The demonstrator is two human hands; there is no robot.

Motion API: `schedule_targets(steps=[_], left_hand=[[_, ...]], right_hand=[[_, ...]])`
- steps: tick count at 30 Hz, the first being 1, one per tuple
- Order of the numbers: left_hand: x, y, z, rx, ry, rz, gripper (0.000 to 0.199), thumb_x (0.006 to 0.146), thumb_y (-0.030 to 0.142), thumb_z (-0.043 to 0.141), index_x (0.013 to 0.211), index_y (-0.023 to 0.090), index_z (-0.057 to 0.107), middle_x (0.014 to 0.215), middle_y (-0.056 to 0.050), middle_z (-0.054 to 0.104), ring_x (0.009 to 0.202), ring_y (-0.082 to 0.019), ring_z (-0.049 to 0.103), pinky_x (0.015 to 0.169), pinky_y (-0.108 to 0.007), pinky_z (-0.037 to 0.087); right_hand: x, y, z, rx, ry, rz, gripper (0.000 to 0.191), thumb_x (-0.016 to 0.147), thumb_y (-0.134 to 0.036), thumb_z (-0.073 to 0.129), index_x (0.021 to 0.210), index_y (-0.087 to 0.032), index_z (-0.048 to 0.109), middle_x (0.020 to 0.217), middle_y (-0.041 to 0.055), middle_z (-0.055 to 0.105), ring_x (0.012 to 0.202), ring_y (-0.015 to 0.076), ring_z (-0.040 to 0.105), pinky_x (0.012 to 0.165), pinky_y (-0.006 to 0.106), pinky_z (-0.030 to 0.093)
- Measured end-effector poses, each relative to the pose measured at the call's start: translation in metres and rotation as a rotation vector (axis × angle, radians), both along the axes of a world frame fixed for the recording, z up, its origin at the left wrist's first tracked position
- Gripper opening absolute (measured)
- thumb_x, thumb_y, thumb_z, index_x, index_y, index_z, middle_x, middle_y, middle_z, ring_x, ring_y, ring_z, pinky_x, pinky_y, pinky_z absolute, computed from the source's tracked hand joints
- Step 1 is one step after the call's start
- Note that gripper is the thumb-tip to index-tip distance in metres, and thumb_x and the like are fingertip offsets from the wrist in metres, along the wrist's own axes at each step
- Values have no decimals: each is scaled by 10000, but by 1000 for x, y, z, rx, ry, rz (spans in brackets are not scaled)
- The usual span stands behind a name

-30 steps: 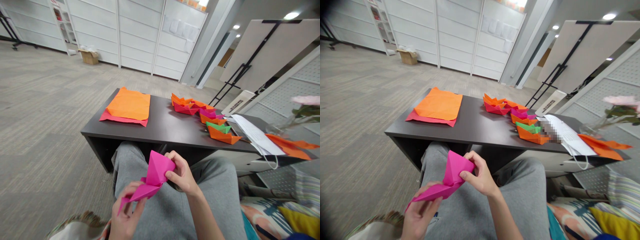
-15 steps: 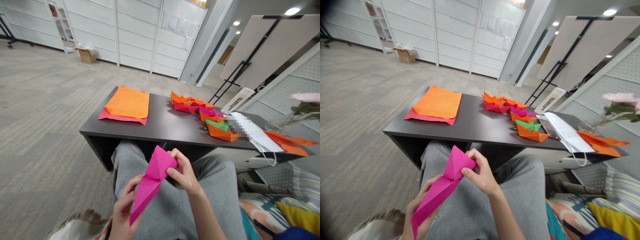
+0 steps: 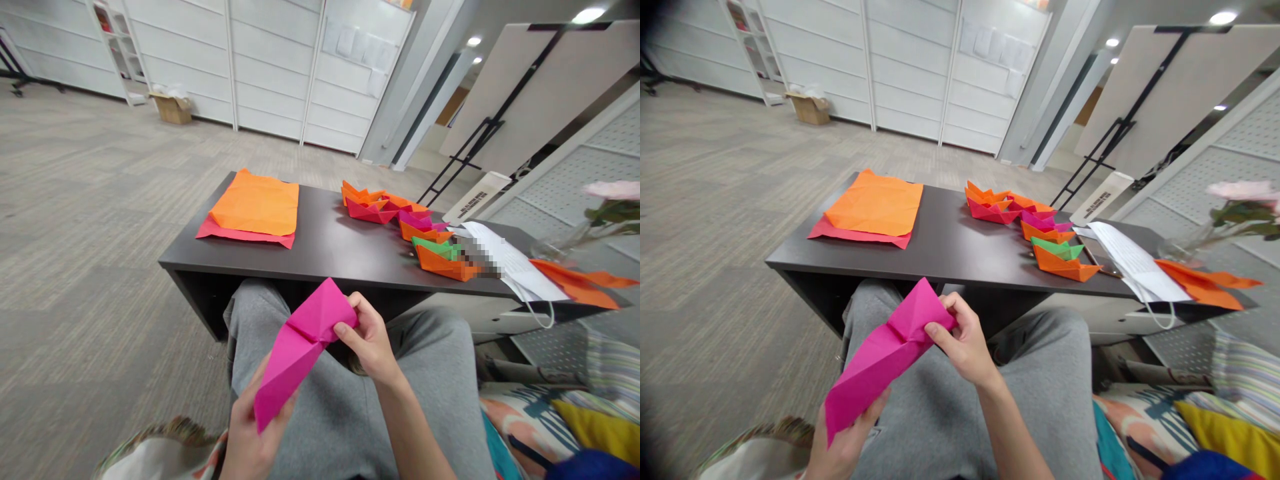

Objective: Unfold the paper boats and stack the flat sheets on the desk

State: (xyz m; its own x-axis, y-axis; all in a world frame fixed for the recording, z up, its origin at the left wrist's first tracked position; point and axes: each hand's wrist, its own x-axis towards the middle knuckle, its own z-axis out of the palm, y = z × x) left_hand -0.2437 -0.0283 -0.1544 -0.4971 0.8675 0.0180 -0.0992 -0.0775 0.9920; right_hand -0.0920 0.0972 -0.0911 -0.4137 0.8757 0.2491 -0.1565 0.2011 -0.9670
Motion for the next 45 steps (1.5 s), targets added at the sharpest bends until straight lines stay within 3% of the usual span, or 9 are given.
schedule_targets(steps=[3, 8, 10, 16, 36, 45], left_hand=[[-5, 3, 0, 12, 111, -81, 224, 718, 432, 782, 774, 216, 760, 609, -33, 703, 673, -258, 705, 833, -368, 586], [6, 4, 6, -3, -41, 33, 296, 781, 464, 737, 662, 200, 672, 1030, -131, 769, 1036, -305, 703, 950, -377, 535], [11, 4, 9, 7, -109, 53, 354, 751, 484, 767, 599, 205, 612, 1097, -150, 754, 1087, -324, 683, 958, -389, 529], [13, 6, 15, 12, -197, 96, 410, 669, 496, 830, 553, 221, 550, 1009, -145, 769, 1082, -339, 683, 957, -416, 534], [12, 6, 16, 41, -200, 17, 367, 731, 432, 794, 592, 202, 543, 1123, -123, 747, 1028, -278, 706, 899, -347, 554], [11, 1, 12, -47, -152, 41, 319, 703, 489, 808, 658, 201, 679, 703, -34, 716, 678, -189, 670, 780, -283, 566]], right_hand=[[0, 0, -1, 8, 47, 6, 264, 886, -360, 707, 817, -226, 490, 746, -34, 460, 646, 125, 376, 597, 241, 319], [-1, 1, 0, 2, 79, 4, 233, 893, -321, 708, 822, -225, 508, 756, -38, 474, 658, 117, 389, 605, 227, 326], [-2, 2, 1, -2, 85, 11, 229, 892, -314, 710, 820, -224, 512, 755, -39, 476, 656, 115, 390, 604, 223, 330], [-3, 2, 3, -9, 103, -11, 221, 887, -309, 715, 817, -222, 525, 746, -42, 488, 643, 109, 403, 600, 214, 347], [-2, 3, -2, -57, 90, -158, 219, 865, -358, 735, 839, -223, 564, 740, -44, 535, 620, 106, 455, 584, 212, 394], [-3, 5, -9, -87, 104, -249, 185, 881, -346, 726, 884, -238, 575, 797, -40, 593, 690, 123, 507, 661, 216, 422]])
